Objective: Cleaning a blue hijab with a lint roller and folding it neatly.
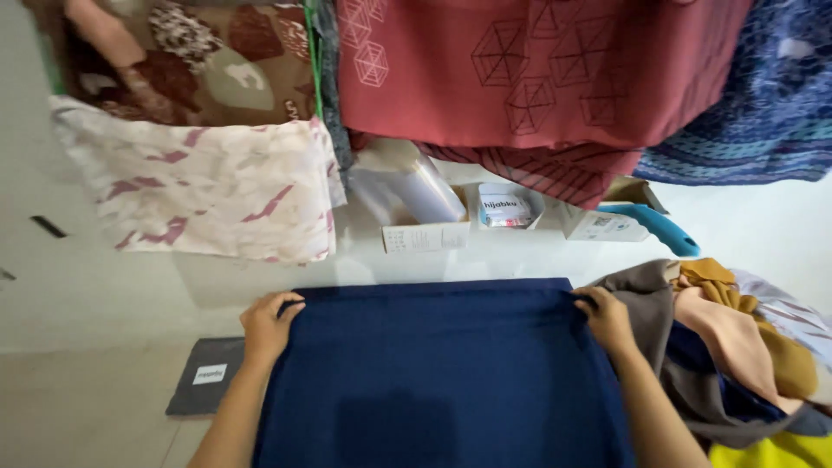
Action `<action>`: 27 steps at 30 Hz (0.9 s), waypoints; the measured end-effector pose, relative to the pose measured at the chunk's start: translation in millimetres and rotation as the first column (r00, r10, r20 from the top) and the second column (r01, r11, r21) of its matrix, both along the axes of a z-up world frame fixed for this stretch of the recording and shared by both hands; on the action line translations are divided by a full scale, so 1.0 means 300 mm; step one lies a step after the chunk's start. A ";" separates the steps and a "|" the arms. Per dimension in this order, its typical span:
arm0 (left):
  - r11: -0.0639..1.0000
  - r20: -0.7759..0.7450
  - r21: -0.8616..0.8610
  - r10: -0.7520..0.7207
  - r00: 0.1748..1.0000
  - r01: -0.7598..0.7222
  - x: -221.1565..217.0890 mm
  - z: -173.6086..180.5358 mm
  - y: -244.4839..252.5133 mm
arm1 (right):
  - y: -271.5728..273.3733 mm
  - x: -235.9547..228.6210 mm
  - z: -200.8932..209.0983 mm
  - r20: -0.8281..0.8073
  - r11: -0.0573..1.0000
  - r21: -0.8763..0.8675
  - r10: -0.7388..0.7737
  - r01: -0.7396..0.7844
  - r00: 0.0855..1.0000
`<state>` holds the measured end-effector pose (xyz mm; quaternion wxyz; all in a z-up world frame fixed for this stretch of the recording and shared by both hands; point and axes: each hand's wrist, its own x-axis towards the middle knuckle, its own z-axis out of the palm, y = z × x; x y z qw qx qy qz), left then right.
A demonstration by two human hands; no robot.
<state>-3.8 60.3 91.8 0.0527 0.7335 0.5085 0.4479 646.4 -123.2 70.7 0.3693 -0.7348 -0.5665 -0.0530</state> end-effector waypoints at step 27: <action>0.950 -0.440 -0.230 -0.297 0.847 0.213 -0.440 -0.112 -0.767 | -0.994 -0.353 0.044 0.630 0.970 -0.047 0.213 -0.238 0.747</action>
